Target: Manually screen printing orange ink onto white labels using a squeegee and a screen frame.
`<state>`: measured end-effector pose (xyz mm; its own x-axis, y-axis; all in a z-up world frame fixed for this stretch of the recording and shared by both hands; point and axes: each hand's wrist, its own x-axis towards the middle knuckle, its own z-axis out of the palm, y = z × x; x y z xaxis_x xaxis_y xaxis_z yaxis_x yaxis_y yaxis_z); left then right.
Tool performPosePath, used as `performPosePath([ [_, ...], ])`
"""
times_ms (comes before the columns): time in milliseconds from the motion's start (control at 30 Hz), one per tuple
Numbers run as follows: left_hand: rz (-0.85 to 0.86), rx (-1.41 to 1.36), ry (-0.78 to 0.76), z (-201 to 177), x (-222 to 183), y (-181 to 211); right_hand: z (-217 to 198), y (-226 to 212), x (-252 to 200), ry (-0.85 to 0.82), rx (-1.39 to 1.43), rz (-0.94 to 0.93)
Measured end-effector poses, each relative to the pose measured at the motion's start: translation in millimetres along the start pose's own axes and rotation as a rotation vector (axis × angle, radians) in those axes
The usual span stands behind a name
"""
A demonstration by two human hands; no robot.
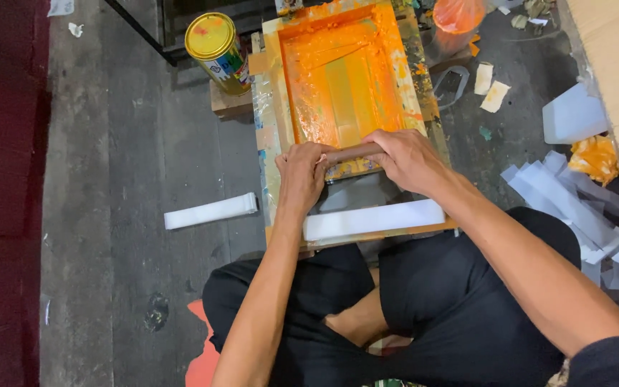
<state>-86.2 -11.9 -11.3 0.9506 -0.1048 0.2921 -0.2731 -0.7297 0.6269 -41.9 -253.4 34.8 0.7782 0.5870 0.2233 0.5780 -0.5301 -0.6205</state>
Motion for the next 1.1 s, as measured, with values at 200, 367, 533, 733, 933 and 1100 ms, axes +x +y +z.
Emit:
performPosePath([
  [200,0.044,0.035,0.010,-25.7,17.2,11.9,-10.2,-3.6,6.5,0.025,-0.064,-0.013],
  [367,0.101,0.063,0.036,-21.9,40.3,-6.5,-10.5,18.3,29.1,0.027,-0.123,-0.046],
  [533,0.119,0.038,0.089,-32.4,71.4,-6.2,-17.5,23.2,56.2,0.066,-0.177,-0.087],
  [733,0.133,0.075,0.166,-18.1,117.7,-28.0,-12.2,51.1,105.0,0.155,-0.208,-0.155],
  [933,0.116,0.093,0.202,4.1,145.2,-52.3,3.5,84.0,137.1,0.178,-0.210,-0.210],
  [1100,0.119,0.095,0.186,5.8,144.2,-55.2,10.0,88.9,135.9,0.209,-0.213,-0.277],
])
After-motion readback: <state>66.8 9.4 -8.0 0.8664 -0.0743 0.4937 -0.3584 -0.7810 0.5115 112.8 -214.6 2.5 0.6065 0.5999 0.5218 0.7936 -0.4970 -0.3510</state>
